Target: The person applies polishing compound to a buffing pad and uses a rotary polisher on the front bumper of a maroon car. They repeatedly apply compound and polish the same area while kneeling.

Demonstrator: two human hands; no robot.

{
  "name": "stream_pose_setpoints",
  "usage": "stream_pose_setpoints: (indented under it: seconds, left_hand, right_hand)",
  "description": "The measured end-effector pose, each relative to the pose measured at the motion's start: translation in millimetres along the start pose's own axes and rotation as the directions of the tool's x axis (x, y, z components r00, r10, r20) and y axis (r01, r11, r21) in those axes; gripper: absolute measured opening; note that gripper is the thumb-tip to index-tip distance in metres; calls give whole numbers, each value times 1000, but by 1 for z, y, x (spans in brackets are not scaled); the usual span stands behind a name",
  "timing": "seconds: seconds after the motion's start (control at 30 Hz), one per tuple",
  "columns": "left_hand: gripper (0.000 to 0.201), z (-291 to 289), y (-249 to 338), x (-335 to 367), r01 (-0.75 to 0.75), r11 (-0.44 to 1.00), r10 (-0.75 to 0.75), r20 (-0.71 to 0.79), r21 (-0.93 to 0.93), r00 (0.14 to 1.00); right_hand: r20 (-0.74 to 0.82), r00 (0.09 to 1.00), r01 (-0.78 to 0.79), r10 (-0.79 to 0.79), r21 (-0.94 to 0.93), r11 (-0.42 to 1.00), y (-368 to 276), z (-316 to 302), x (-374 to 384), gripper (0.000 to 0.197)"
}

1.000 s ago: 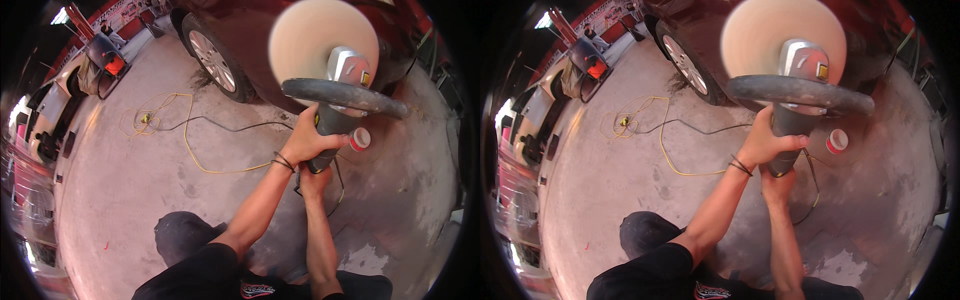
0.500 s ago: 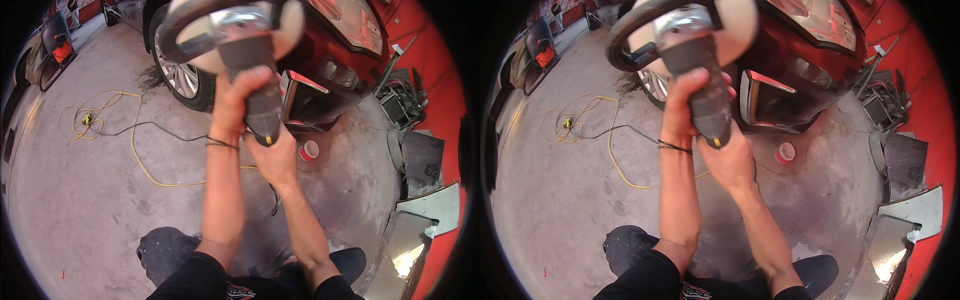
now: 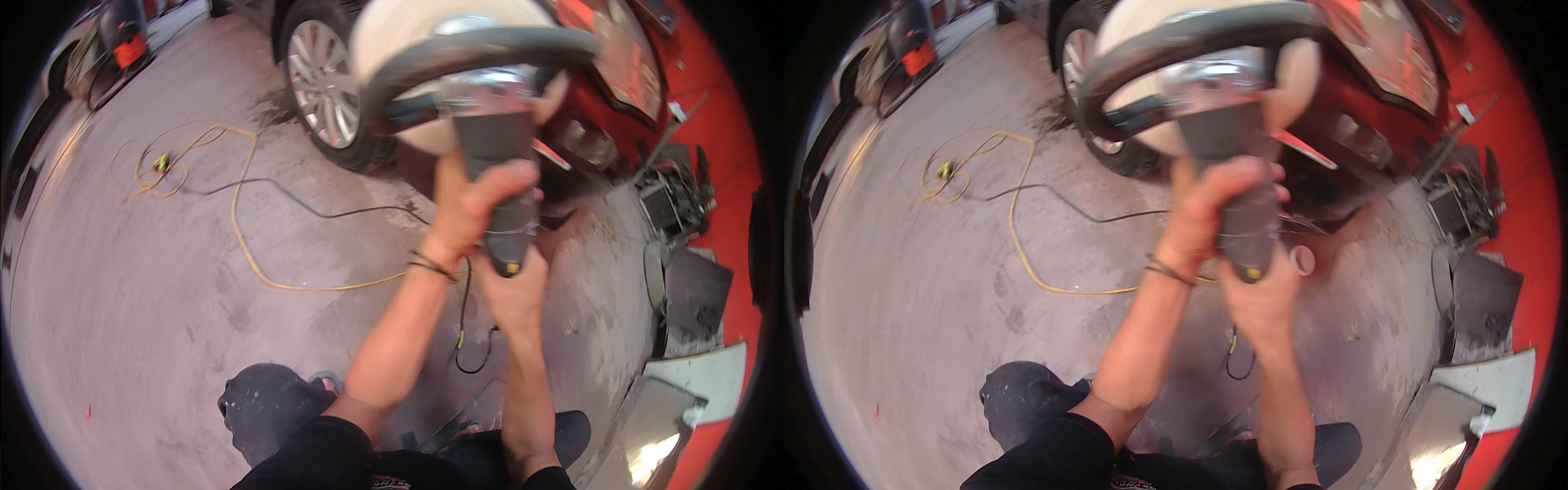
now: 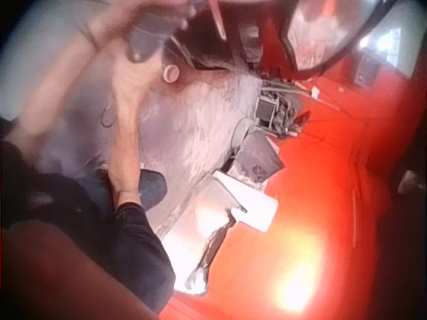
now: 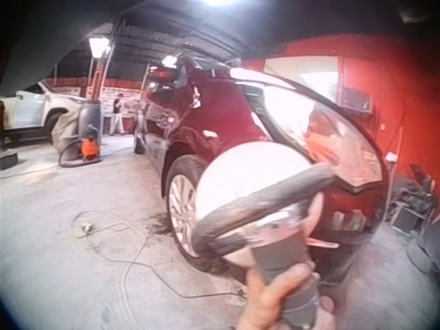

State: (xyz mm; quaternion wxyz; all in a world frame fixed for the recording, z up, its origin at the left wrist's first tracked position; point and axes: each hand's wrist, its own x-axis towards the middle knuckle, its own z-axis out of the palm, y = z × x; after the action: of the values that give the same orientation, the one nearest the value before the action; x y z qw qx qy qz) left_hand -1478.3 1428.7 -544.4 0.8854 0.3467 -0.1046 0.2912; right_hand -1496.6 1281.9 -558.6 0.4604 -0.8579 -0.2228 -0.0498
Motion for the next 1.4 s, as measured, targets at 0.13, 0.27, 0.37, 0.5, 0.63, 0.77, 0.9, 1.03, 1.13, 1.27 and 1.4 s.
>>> stream_pose_setpoints:
  seconds: [0.13,0.27,0.37,0.5,0.63,0.77,0.9,1.03,1.13,1.27,1.4]
  left_hand:
    - [45,26,-5,32,-86,989,102,124,-122,987]
    - [43,48,-7,56,-78,897,143,119,-435,983]
    - [46,47,-18,52,-93,834,126,22,-544,992]
    - [54,33,-50,24,-126,777,55,-133,-617,990]
    - [67,1,-95,-29,-113,853,-32,-267,-509,963]
    - [72,-32,-134,-84,33,929,-160,-319,-369,934]
    - [71,-48,-155,-121,132,954,-240,-421,-270,875]
    - [68,-59,-149,-123,201,966,-254,-453,-162,855]
    - [67,-57,-128,-104,166,980,-196,-412,-107,890]
    - [65,-39,-81,-69,128,989,-146,-333,-76,932]
    - [59,-8,-37,-44,127,987,-96,-278,96,956]
  right_hand:
    - [-122,987,94,-103,-77,993,-8,-26,21,37]
    - [-68,978,182,-198,-190,965,-41,-55,45,35]
    - [-12,975,203,-223,-361,910,-54,-63,46,34]
    - [79,984,181,-163,-472,863,-45,-66,35,29]
    - [139,986,156,-93,-554,818,-2,-62,11,29]
    - [175,979,184,-103,-552,814,66,-48,-18,30]
    - [220,975,67,29,-416,907,119,-36,-45,30]
    - [267,962,39,54,-333,942,126,-31,-48,34]
    - [257,966,44,23,-255,966,108,-30,-37,36]
    - [223,975,32,6,-164,986,73,-29,-20,39]
    - [196,981,12,0,-60,998,43,-30,-13,37]
